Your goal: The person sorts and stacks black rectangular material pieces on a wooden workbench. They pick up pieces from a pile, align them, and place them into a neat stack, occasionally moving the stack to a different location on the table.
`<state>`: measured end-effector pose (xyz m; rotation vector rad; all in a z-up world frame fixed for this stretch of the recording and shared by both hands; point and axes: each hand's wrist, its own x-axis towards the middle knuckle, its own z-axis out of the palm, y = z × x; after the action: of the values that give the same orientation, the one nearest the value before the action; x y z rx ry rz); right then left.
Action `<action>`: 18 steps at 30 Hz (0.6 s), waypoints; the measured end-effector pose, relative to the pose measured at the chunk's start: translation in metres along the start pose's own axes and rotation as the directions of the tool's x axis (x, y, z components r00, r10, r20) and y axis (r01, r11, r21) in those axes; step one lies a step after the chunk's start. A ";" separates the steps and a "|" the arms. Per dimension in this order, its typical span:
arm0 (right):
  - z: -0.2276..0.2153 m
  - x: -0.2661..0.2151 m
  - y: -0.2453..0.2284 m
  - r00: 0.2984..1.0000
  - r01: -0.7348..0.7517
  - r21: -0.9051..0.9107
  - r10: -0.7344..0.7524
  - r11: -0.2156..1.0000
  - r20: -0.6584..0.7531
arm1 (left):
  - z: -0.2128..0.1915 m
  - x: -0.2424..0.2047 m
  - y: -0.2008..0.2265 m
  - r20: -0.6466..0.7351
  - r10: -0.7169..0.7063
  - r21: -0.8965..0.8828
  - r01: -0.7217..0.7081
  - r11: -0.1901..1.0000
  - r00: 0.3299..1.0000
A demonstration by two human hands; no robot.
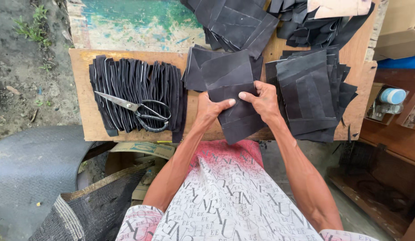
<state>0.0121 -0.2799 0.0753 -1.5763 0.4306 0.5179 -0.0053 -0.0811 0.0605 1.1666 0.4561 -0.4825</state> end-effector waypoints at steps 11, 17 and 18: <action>-0.035 -0.033 -0.023 0.999 0.040 -0.034 -0.039 0.999 0.031 | 0.004 -0.001 -0.027 0.121 -0.008 0.041 0.003 0.999 0.993; -0.118 -0.080 -0.073 0.945 0.188 -0.416 -0.278 0.890 -0.169 | -0.061 0.014 -0.018 -0.265 0.369 0.592 -0.152 0.791 0.891; -0.114 -0.081 -0.071 0.895 0.209 -0.567 -0.389 0.797 -0.216 | -0.065 0.014 -0.021 -0.249 0.418 0.668 -0.158 0.727 0.874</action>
<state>-0.0062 -0.3909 0.1842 -2.2429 0.2745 0.1183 -0.0125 -0.0279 0.0155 1.9844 0.4416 -0.1054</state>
